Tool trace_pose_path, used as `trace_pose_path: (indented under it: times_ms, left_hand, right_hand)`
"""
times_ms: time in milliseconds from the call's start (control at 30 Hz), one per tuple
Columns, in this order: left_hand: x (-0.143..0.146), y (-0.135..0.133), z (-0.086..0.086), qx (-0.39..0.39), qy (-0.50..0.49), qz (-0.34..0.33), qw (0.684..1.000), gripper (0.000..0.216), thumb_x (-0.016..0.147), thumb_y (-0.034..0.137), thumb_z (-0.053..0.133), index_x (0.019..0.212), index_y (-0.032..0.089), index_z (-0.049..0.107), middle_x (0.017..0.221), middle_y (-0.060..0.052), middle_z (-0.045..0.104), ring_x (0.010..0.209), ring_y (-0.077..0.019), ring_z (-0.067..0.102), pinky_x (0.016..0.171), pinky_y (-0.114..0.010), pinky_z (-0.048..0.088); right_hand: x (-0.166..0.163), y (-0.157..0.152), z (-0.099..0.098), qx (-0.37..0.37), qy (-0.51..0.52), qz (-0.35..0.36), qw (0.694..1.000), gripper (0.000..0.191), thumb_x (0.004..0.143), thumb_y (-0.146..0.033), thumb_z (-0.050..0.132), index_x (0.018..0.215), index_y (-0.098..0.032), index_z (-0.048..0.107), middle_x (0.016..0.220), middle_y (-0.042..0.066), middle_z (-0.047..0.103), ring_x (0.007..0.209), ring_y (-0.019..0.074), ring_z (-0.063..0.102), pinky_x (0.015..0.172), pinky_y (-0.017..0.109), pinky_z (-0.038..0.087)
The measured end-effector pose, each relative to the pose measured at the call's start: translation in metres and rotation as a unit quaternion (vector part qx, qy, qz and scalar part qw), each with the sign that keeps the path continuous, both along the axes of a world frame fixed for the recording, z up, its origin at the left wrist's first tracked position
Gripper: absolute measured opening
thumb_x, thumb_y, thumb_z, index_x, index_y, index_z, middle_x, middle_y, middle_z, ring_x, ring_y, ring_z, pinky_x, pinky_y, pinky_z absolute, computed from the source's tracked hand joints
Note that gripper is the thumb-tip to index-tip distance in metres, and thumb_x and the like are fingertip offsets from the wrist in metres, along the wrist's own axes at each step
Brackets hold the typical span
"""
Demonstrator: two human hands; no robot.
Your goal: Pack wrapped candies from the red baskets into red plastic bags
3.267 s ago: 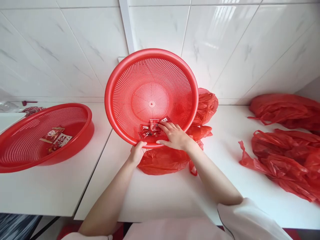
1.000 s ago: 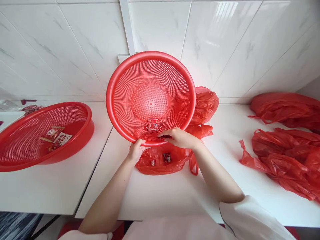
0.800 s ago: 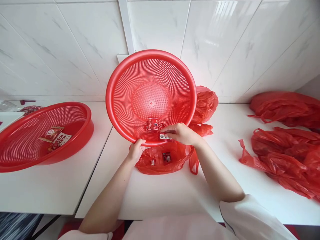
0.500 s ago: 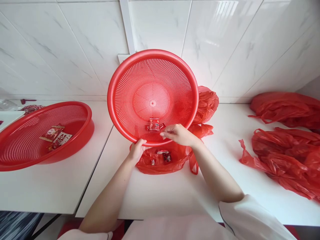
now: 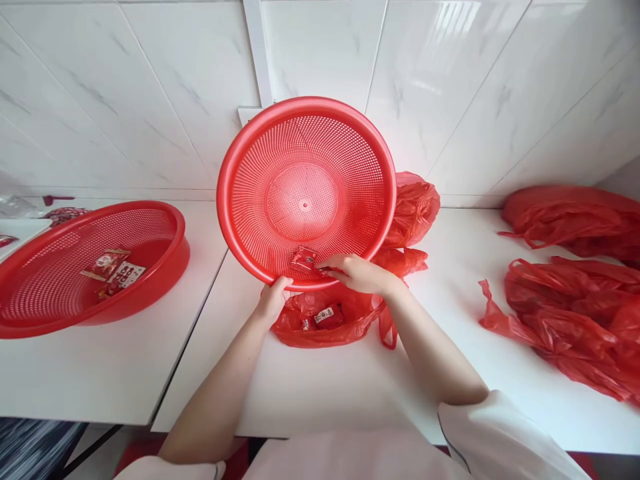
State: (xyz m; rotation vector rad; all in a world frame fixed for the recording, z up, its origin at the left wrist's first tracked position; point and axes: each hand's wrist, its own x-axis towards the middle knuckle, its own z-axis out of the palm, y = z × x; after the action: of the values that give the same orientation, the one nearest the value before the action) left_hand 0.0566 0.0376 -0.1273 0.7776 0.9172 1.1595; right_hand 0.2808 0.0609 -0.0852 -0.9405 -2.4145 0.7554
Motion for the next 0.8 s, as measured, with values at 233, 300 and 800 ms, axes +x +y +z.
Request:
trace_pose_path:
  times_ms: [233, 300, 800]
  left_hand:
    - [-0.001, -0.001, -0.002, -0.012, 0.016, 0.002, 1.000, 0.021, 0.066, 0.023, 0.064, 0.086, 0.015, 0.065, 0.085, -0.006, 0.071, 0.094, -0.0277, 0.067, 0.082, -0.041, 0.054]
    - [-0.001, -0.002, -0.003, -0.018, 0.026, 0.005, 1.000, 0.017, 0.065, 0.024, 0.066, 0.080, 0.015, 0.064, 0.081, -0.005, 0.070, 0.093, -0.0281, 0.068, 0.082, -0.042, 0.054]
    - [-0.002, -0.007, -0.001, -0.004, 0.035, -0.034, 0.999, 0.022, 0.069, 0.022, 0.065, 0.090, 0.017, 0.068, 0.090, -0.005, 0.072, 0.099, -0.0291, 0.067, 0.084, -0.041, 0.054]
  right_hand:
    - [0.002, 0.006, -0.004, -0.014, 0.047, -0.073, 0.996, 0.031, 0.092, -0.013, 0.046, 0.111, -0.022, 0.069, 0.102, 0.003, 0.074, 0.088, 0.0152, 0.068, 0.084, 0.028, 0.050]
    - [0.002, 0.006, -0.005, -0.019, 0.051, -0.078, 0.995, 0.029, 0.091, -0.013, 0.048, 0.108, -0.020, 0.070, 0.097, 0.003, 0.074, 0.082, 0.0144, 0.068, 0.080, 0.027, 0.050]
    - [-0.018, -0.003, -0.010, 0.037, -0.035, -0.075, 0.996, 0.067, 0.091, -0.051, 0.052, 0.147, -0.018, 0.037, 0.156, 0.015, 0.030, 0.145, 0.0309, 0.024, 0.115, 0.053, 0.024]
